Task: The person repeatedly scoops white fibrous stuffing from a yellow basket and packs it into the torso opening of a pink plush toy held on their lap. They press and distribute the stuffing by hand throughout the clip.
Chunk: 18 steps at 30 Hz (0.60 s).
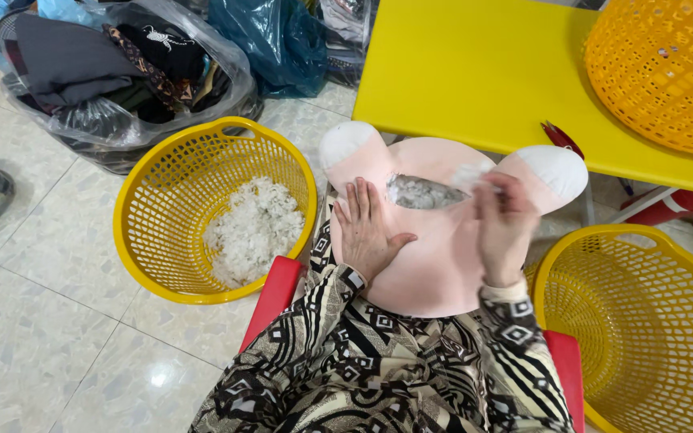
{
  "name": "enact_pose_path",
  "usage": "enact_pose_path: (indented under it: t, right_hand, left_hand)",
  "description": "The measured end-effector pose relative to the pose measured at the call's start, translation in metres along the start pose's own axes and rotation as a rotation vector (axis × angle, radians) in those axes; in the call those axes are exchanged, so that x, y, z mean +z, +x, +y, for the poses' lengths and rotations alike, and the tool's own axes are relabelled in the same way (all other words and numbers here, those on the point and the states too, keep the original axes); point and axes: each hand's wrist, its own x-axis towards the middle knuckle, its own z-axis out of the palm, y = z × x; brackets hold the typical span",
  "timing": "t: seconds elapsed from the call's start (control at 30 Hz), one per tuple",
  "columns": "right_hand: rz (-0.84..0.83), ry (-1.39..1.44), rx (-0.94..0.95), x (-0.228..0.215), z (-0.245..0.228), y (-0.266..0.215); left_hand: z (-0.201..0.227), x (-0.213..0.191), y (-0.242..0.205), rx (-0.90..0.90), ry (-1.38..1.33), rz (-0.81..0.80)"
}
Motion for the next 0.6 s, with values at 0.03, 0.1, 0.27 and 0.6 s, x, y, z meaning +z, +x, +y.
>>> enact_pose_path:
  t: [0.03, 0.1, 0.27, 0.6]
  right_hand:
    - [-0.098, 0.103, 0.003, 0.021, -0.009, -0.005]
    - [-0.362, 0.376, 0.167, 0.076, -0.025, -0.019]
    - [-0.435, -0.496, -0.802, 0.176, -0.038, -0.05]
    - [-0.329, -0.578, -0.216, 0.091, 0.038, 0.009]
  left_hand:
    - [-0.002, 0.003, -0.002, 0.005, 0.006, 0.015]
    - [-0.005, 0.005, -0.001, 0.041, 0.315, -0.09]
    - [0.022, -0.007, 0.021, -0.398, -0.063, -0.137]
    - [0.013, -0.02, 0.006, -0.015, 0.017, -0.036]
